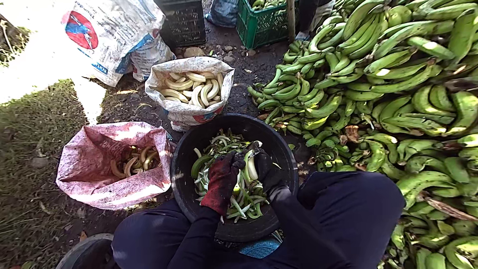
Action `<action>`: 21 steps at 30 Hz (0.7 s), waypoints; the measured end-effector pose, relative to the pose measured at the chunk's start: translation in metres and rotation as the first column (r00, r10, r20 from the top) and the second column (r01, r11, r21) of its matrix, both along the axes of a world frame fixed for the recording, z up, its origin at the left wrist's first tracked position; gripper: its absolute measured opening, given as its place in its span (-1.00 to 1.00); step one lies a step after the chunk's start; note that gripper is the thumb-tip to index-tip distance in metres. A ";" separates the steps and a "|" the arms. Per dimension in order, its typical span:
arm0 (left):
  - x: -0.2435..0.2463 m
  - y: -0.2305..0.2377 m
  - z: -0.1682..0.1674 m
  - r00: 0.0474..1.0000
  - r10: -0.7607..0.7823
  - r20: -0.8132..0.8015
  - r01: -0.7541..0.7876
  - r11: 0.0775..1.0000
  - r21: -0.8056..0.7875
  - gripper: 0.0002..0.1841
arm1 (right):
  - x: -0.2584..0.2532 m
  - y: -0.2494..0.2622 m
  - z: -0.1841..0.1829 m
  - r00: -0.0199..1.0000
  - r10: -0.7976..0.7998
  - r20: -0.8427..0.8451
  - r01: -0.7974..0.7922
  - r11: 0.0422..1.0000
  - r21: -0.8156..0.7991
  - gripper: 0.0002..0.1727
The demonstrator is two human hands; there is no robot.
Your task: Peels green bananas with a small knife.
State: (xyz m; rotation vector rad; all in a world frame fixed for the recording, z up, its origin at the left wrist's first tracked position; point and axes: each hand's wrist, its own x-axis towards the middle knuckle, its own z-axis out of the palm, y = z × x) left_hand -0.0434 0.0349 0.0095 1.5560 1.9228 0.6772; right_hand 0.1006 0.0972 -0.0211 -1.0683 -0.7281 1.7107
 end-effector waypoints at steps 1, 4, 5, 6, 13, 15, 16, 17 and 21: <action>-0.006 0.003 -0.003 1.000 0.012 0.023 -0.011 1.000 -0.022 -0.53 | 0.006 -0.007 0.003 0.985 0.171 0.028 -0.172 0.983 0.056 -0.58; -0.021 0.008 -0.010 0.998 0.022 0.061 -0.016 0.995 -0.100 -0.50 | 0.021 -0.020 0.015 0.785 0.601 0.150 -0.610 0.792 0.014 -0.56; -0.025 0.010 -0.012 0.998 0.023 0.059 -0.015 0.991 -0.132 -0.48 | 0.024 -0.022 0.021 0.707 0.681 0.189 -0.689 0.724 -0.029 -0.55; -0.026 0.010 -0.016 0.998 0.031 0.047 -0.023 0.987 -0.160 -0.48 | 0.028 -0.023 0.025 0.665 0.721 0.193 -0.725 0.685 -0.063 -0.54; 0.005 -0.009 -0.007 0.982 -0.180 0.056 0.183 0.982 -0.040 -0.48 | 0.044 -0.007 0.003 0.980 0.131 -0.148 -0.170 0.943 -0.286 -0.33; 0.013 -0.018 -0.006 0.955 -0.296 -0.037 0.298 0.951 0.081 -0.41 | 0.049 -0.003 0.010 0.949 0.015 -0.316 -0.126 0.935 -0.331 -0.35; 0.015 -0.022 -0.007 0.945 -0.315 -0.089 0.326 0.930 0.169 -0.36 | 0.053 -0.002 0.007 0.916 -0.008 -0.402 -0.143 0.928 -0.345 -0.32; 0.016 -0.025 -0.010 0.940 -0.316 -0.129 0.339 0.908 0.248 -0.32 | 0.056 -0.001 0.003 0.880 -0.010 -0.474 -0.171 0.926 -0.337 -0.31; 0.012 -0.025 -0.014 0.947 -0.268 -0.178 0.315 0.884 0.345 -0.30 | 0.056 -0.001 0.003 0.883 -0.016 -0.470 -0.160 0.930 -0.332 -0.39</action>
